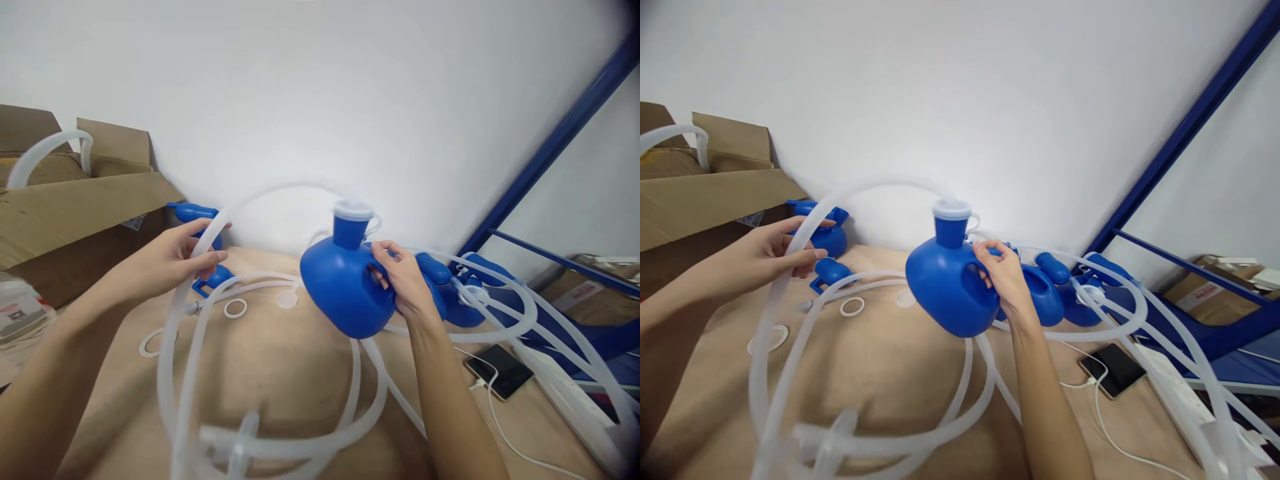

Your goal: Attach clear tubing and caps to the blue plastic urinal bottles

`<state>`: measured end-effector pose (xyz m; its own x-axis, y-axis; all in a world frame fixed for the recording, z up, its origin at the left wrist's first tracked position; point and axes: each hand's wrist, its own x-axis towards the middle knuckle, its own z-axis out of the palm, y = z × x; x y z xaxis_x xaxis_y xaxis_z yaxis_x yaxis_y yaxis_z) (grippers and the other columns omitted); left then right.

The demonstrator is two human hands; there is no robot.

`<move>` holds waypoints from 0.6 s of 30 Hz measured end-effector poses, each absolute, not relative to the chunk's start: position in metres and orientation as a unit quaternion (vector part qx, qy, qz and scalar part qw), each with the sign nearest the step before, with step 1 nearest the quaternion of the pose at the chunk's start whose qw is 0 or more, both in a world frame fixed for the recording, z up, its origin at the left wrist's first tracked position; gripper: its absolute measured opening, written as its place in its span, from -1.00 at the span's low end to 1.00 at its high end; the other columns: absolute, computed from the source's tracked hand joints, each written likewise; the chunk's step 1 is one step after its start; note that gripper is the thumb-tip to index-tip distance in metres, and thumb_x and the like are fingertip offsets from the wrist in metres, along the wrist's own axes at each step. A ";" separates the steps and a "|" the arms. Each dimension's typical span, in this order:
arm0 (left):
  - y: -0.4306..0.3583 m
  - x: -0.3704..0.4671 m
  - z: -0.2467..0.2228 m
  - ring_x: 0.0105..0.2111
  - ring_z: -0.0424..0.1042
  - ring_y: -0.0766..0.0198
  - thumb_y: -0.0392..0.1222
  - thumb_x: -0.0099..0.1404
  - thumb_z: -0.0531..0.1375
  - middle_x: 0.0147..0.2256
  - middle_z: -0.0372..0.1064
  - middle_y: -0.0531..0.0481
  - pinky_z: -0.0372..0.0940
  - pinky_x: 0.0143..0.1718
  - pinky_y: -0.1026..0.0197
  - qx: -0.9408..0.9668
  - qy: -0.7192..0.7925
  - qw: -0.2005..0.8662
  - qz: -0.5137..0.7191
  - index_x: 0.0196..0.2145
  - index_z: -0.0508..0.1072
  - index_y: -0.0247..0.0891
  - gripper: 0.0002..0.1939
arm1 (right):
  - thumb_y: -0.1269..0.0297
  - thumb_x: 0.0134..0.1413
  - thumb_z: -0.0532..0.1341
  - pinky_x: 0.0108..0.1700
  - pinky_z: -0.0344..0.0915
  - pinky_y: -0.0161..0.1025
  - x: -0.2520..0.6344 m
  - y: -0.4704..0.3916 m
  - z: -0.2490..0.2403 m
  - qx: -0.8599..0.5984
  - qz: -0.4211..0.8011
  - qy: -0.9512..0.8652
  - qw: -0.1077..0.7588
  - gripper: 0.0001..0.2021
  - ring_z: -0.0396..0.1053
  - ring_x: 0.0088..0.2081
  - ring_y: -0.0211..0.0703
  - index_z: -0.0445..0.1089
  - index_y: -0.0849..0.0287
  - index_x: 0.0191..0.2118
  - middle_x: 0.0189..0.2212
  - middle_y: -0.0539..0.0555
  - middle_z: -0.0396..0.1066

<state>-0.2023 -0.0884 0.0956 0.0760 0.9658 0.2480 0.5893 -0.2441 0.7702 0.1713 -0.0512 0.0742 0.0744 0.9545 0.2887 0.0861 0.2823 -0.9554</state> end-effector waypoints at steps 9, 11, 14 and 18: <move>-0.093 -0.195 0.085 -0.56 0.39 0.14 0.20 0.18 0.25 -0.58 0.32 0.08 0.36 -0.42 0.07 0.676 0.443 0.539 0.237 0.34 0.24 -0.08 -0.18 | -0.22 0.04 0.40 -0.71 0.18 -0.53 0.200 -0.032 0.079 -0.351 0.527 -0.360 0.685 -0.45 0.08 -0.71 -0.46 0.20 0.12 -0.52 -0.69 -0.19 0.16; -0.097 -0.195 0.088 -0.63 0.27 0.23 0.19 0.09 0.30 -0.62 0.23 0.11 0.25 -0.57 0.16 0.650 0.440 0.574 0.232 0.35 0.24 -0.08 -0.10 | -0.20 0.14 0.34 -0.69 0.23 -0.52 0.206 -0.028 0.080 -0.335 0.538 -0.317 0.705 -0.48 0.08 -0.71 -0.45 0.20 0.11 -0.51 -0.70 -0.20 0.14; -0.103 -0.196 0.101 -0.67 -0.02 0.45 0.08 0.02 0.35 -0.51 0.28 0.09 -0.11 -0.73 0.35 0.573 0.468 0.556 0.379 0.31 0.31 0.00 -0.13 | -0.15 0.22 0.30 -0.67 0.27 -0.54 0.212 -0.026 0.081 -0.314 0.549 -0.275 0.724 -0.51 0.11 -0.71 -0.46 0.22 0.11 -0.50 -0.69 -0.20 0.16; -0.108 -0.209 0.120 -0.60 -0.05 0.50 0.22 0.08 0.25 -0.04 0.48 -0.07 -0.47 -0.69 0.40 0.503 0.471 0.469 0.553 0.37 0.25 0.10 -0.11 | -0.10 0.24 0.31 -0.58 0.34 -0.58 0.215 -0.024 0.082 -0.308 0.566 -0.284 0.710 -0.57 0.22 -0.66 -0.48 0.29 0.12 -0.45 -0.63 -0.18 0.26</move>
